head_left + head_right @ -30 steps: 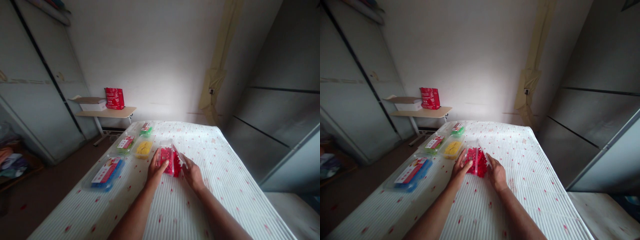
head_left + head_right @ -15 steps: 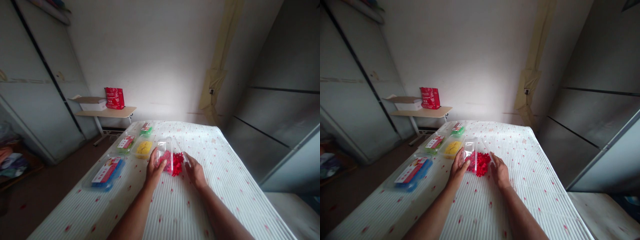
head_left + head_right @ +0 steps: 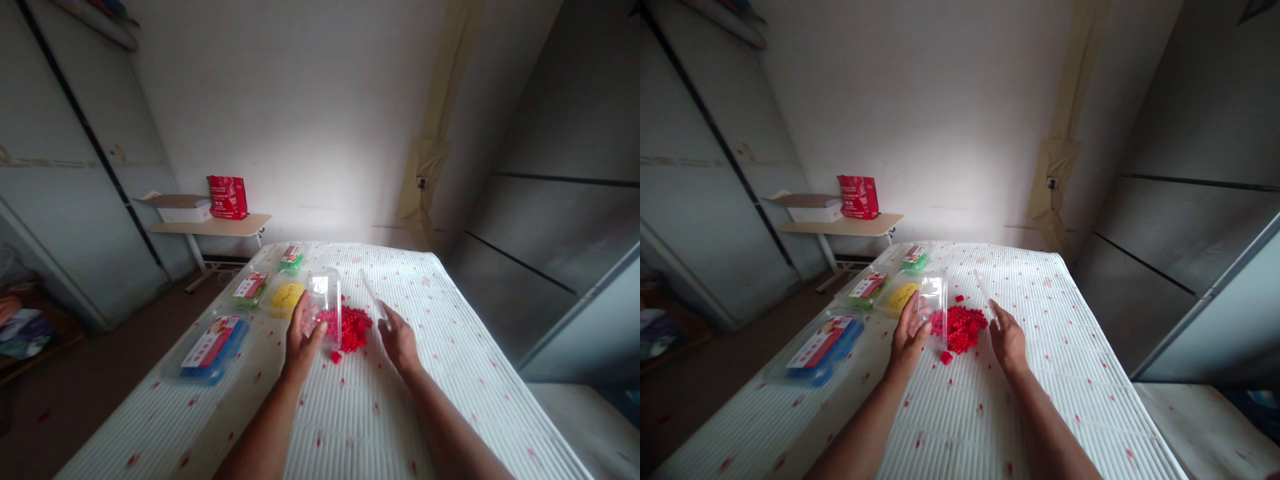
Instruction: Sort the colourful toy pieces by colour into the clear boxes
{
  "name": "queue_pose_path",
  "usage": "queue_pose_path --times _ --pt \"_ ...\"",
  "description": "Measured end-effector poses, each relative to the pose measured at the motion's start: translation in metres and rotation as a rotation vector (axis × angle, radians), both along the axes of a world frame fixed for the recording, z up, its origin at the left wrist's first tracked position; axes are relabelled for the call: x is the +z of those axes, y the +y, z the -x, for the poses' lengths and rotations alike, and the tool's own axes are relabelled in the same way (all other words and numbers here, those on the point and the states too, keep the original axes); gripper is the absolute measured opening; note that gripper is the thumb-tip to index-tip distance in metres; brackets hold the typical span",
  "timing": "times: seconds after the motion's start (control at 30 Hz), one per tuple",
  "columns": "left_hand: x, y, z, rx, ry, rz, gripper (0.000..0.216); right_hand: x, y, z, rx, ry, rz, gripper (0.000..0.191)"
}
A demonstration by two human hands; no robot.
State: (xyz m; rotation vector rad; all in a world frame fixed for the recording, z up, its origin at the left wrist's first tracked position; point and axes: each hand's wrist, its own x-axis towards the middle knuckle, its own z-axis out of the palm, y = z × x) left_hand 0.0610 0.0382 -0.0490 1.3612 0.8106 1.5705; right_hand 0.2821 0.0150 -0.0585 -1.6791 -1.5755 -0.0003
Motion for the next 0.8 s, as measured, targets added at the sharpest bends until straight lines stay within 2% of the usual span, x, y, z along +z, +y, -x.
queue_pose_path --times 0.13,0.33,0.57,0.8 --pt "0.004 0.000 0.003 -0.004 -0.040 -0.012 0.074 0.004 -0.001 -0.009 -0.026 -0.070 -0.027 0.048" --pt "0.009 -0.002 0.001 0.062 -0.073 -0.068 0.078 0.008 -0.003 -0.017 -0.064 -0.213 0.004 0.054" --pt "0.013 -0.002 0.003 0.056 -0.113 -0.104 0.076 0.008 -0.007 -0.014 -0.214 -0.462 0.253 0.048" --pt "0.016 -0.003 0.007 0.045 -0.137 -0.108 0.078 0.010 -0.012 -0.005 -0.233 -0.537 0.383 0.043"
